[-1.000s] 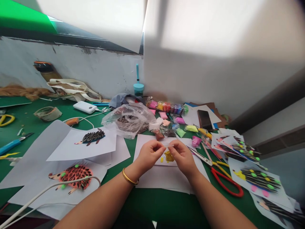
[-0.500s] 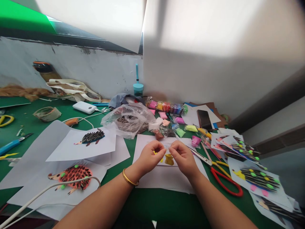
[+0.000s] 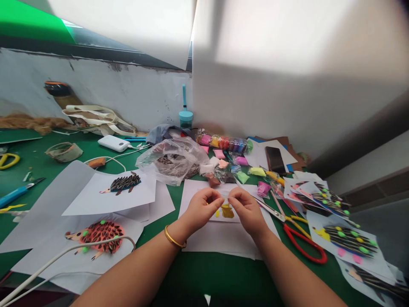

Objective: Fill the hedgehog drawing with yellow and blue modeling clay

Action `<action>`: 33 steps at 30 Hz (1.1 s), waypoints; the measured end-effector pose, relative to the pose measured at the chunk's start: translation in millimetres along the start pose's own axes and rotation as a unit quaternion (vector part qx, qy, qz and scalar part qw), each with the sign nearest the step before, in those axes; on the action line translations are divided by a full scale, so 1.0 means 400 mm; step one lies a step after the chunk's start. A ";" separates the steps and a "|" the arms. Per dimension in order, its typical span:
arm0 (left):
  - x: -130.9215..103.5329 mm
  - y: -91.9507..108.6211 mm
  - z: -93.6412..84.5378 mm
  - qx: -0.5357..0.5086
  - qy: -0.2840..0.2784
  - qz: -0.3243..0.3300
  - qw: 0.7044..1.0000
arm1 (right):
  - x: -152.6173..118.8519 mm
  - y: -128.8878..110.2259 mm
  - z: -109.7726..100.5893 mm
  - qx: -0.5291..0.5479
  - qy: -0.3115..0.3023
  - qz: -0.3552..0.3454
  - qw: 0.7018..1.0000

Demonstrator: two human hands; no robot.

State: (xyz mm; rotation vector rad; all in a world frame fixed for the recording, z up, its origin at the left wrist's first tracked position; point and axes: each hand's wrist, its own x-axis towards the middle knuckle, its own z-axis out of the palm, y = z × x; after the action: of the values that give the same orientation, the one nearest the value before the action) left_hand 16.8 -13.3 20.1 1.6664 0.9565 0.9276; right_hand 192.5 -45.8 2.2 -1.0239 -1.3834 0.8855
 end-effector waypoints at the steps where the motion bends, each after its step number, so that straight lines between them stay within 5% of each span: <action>1: 0.000 0.000 -0.001 -0.001 0.001 -0.002 1.000 | 0.001 -0.002 -0.002 -0.002 0.007 -0.007 1.000; 8: 0.003 -0.002 -0.006 0.036 0.007 0.012 0.999 | -0.004 -0.008 -0.004 -0.007 -0.027 0.050 0.998; 13: -0.002 0.001 0.003 0.060 -0.002 0.021 0.998 | -0.005 -0.009 -0.003 -0.061 -0.028 0.010 0.998; 25: 0.000 -0.002 -0.008 -0.023 0.042 0.033 0.998 | -0.003 0.009 -0.008 0.015 -0.065 0.079 0.995; 29: 0.003 -0.010 -0.008 -0.057 0.046 0.031 0.997 | 0.003 0.010 -0.010 -0.055 -0.069 0.025 0.996; 33: 0.007 -0.019 -0.008 -0.098 0.077 0.011 0.992 | 0.022 0.012 -0.038 -0.121 -0.002 -0.029 0.992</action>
State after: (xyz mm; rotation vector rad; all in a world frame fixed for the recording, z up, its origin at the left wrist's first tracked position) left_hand 13.7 -8.0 13.7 1.4596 0.9182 1.1407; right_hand 208.2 -36.7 1.8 -1.1584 -1.5429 0.6894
